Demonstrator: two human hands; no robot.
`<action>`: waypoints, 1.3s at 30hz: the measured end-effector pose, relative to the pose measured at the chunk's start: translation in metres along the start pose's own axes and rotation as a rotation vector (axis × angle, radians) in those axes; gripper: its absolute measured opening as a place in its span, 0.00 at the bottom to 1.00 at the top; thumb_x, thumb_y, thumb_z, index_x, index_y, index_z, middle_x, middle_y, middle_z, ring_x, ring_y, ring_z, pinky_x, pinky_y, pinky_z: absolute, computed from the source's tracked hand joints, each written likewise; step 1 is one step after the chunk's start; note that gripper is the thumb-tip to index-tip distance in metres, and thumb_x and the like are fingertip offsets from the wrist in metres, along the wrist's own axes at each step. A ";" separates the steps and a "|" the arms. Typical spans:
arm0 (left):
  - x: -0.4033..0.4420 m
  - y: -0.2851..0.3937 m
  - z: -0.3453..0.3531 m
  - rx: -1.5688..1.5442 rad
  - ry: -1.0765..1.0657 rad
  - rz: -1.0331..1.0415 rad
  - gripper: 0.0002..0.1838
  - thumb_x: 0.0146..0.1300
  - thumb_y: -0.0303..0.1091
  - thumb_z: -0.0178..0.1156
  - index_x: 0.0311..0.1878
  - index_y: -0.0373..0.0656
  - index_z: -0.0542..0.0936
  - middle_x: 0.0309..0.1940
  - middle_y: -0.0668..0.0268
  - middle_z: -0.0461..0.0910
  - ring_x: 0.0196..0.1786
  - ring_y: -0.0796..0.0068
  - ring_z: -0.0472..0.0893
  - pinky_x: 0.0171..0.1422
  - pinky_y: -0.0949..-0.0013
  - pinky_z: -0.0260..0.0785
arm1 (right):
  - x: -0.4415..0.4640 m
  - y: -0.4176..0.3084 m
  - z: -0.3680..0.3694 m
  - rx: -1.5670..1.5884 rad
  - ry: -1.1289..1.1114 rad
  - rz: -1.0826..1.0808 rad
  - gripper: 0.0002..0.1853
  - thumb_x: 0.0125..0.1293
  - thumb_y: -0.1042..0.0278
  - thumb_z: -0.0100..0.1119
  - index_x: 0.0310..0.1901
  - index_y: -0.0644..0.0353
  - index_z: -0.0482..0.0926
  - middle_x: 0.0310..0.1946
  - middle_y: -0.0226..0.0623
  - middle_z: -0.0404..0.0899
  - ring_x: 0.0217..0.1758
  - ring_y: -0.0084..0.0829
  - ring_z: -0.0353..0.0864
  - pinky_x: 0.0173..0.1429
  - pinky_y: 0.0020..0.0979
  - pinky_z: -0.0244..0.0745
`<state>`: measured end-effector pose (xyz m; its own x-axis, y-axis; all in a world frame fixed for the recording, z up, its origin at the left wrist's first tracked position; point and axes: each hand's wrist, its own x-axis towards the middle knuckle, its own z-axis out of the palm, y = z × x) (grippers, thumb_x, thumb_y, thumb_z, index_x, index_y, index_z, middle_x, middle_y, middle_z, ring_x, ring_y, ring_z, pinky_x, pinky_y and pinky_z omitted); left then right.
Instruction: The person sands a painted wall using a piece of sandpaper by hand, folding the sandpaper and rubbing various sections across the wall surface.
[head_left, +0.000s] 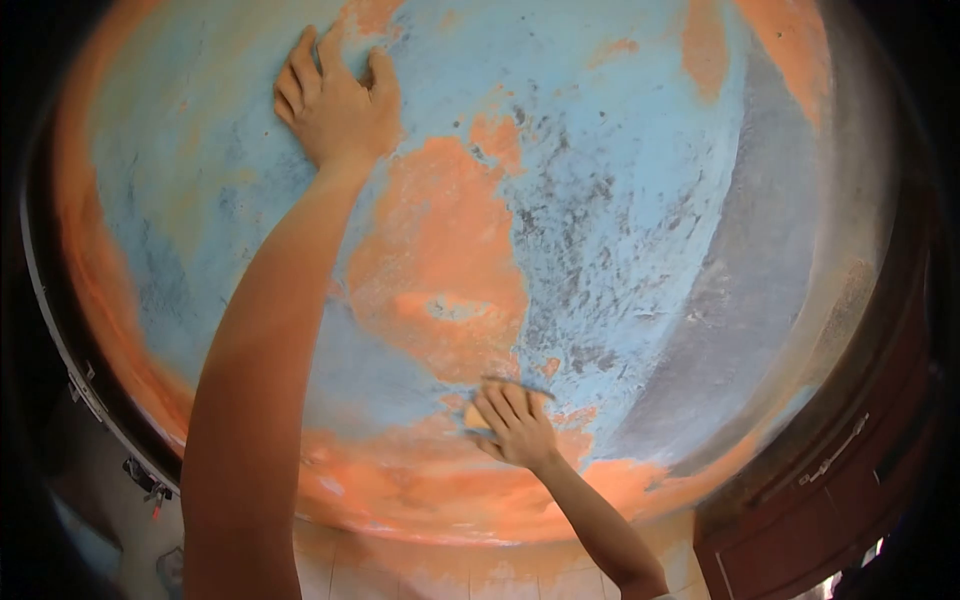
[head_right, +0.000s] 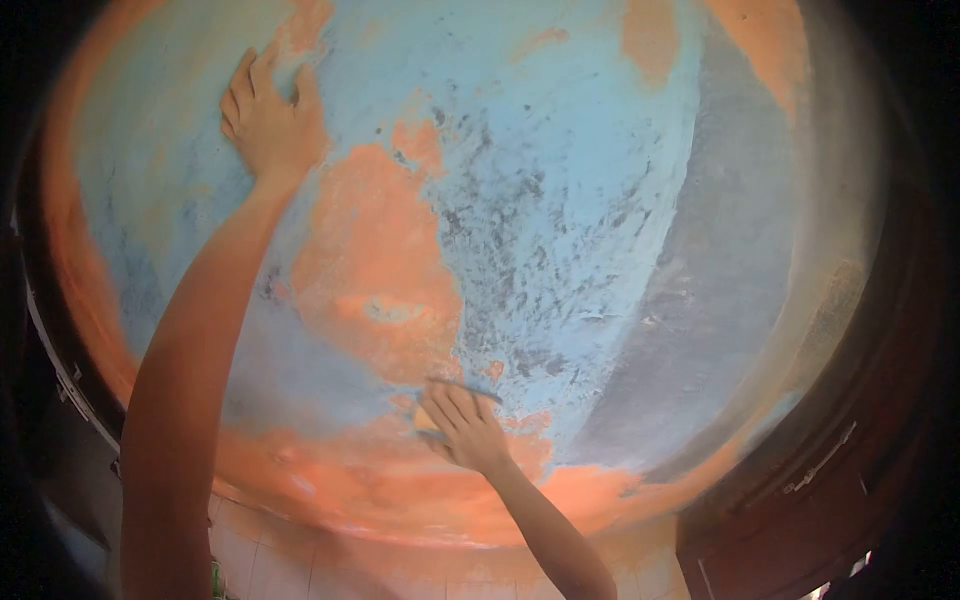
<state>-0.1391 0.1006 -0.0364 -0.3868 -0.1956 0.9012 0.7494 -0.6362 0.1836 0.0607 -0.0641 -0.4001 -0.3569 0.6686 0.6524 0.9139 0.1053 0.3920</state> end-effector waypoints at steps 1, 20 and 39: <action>0.000 0.002 -0.001 -0.006 -0.008 -0.013 0.29 0.64 0.52 0.53 0.66 0.50 0.70 0.68 0.59 0.64 0.70 0.55 0.59 0.74 0.49 0.45 | -0.025 0.013 0.023 -0.002 0.017 -0.048 0.42 0.60 0.41 0.56 0.66 0.68 0.64 0.68 0.61 0.58 0.69 0.60 0.57 0.65 0.61 0.52; -0.022 -0.006 -0.019 -0.473 -0.265 0.355 0.26 0.61 0.45 0.60 0.62 0.48 0.73 0.71 0.56 0.62 0.72 0.48 0.60 0.75 0.39 0.41 | 0.023 -0.115 0.052 0.342 0.557 0.622 0.37 0.70 0.45 0.50 0.70 0.66 0.59 0.73 0.63 0.46 0.78 0.61 0.37 0.75 0.62 0.33; -0.318 -0.089 -0.194 -0.124 -0.750 0.013 0.37 0.67 0.58 0.51 0.75 0.56 0.58 0.77 0.45 0.37 0.78 0.37 0.34 0.72 0.28 0.20 | 0.034 -0.131 0.052 0.302 0.546 0.857 0.35 0.73 0.47 0.39 0.69 0.72 0.60 0.74 0.62 0.43 0.77 0.63 0.39 0.75 0.62 0.32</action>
<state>-0.1871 0.0741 -0.4151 0.1239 0.3276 0.9367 0.6683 -0.7253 0.1653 -0.0611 -0.0169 -0.4623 0.4598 0.1921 0.8670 0.8848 -0.0160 -0.4657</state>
